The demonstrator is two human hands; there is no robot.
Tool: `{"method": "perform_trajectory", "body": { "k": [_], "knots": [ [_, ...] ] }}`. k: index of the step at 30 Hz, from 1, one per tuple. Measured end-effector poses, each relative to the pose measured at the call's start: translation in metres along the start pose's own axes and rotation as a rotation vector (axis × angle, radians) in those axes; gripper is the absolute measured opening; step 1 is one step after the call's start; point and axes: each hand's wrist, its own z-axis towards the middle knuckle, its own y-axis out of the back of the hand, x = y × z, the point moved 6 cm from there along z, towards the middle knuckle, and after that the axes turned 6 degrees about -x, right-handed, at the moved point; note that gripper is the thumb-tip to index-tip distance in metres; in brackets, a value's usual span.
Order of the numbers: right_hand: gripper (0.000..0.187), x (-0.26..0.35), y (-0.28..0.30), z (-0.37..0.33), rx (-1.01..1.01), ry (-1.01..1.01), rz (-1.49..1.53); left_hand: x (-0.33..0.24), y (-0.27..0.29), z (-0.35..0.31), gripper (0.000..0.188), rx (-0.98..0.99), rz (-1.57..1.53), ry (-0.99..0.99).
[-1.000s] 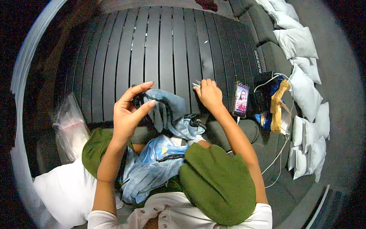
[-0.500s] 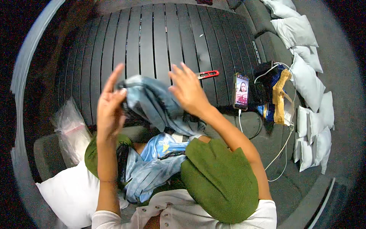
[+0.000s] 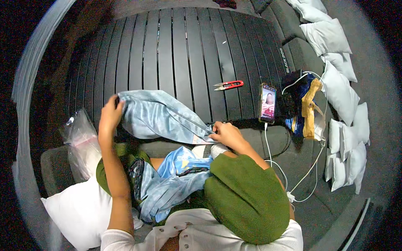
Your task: Trim loose threads from fabric sleeves or neck gaiters using a small cutting tool.
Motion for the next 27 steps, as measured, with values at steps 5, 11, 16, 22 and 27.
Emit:
{"method": "perform_trajectory", "body": {
  "k": [5, 11, 16, 22, 27],
  "knots": [
    [0.023, 0.0, -0.004, 0.0, 0.276, 0.076, 0.126, -0.065, -0.04, -0.041, 0.033, -0.053, -0.133, -0.414],
    [0.028, 0.053, 0.031, 0.0, 0.324, -0.31, 1.619, -0.162, -0.055, -0.138, 0.057, 0.234, -0.803, -0.559],
    [0.032, 0.085, 0.048, 0.001, 0.317, -0.157, 1.667, -0.145, -0.044, -0.123, 0.061, -0.024, -0.932, -0.533],
    [0.025, 0.115, 0.065, 0.006, 0.091, 0.166, 1.233, -0.112, -0.053, -0.077, 0.031, 0.462, -1.55, 0.029],
    [0.023, 0.143, 0.068, -0.005, -0.031, 0.552, 0.567, -0.122, -0.025, -0.078, 0.027, -0.042, -1.024, -0.313]
  ]
}}
